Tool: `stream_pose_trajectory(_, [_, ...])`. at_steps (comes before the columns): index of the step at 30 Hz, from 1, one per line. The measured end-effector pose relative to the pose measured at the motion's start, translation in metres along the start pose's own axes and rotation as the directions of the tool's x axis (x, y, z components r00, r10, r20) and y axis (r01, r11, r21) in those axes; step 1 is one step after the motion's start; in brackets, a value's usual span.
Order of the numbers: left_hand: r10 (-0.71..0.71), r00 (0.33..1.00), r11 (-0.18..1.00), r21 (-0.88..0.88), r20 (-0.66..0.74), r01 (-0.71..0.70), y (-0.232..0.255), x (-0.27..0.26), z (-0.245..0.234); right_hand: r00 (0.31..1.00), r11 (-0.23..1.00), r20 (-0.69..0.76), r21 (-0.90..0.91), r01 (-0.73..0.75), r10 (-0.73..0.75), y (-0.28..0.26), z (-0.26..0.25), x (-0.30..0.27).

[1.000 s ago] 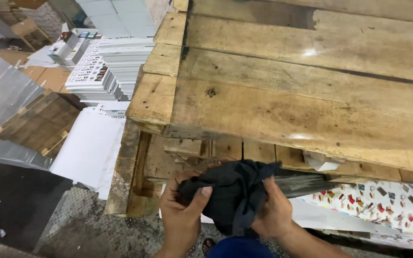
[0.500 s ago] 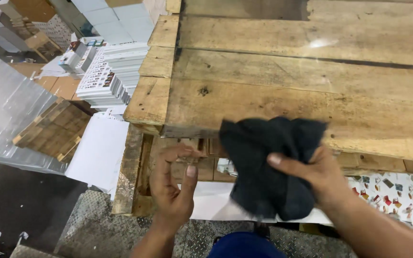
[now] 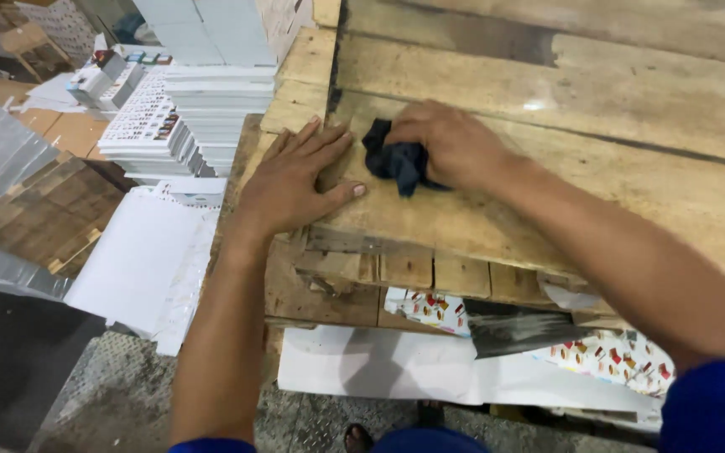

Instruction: Cleaning a large flexible plastic printing plate using a cloth.

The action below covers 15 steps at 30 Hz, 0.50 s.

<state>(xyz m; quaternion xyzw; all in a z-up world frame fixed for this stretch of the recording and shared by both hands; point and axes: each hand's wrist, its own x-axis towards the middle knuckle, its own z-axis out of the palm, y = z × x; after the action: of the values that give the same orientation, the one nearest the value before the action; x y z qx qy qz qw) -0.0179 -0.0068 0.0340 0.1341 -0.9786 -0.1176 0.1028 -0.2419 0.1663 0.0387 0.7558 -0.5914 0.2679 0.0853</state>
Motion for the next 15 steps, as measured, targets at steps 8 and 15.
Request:
stream_pose_trajectory(8, [0.020, 1.000, 0.997, -0.076, 0.004, -0.020, 0.000, 0.005, -0.002, 0.997, 0.989, 0.074, -0.147, 0.025, -0.014, 0.032, 0.009, 0.006])
stream_pose_trajectory(15, [0.017, 1.000, 0.996, -0.090, 0.005, -0.016, -0.010, 0.000, 0.001, 0.985, 0.993, 0.154, 0.100, 0.067, -0.082, 0.021, 0.030, 0.013])
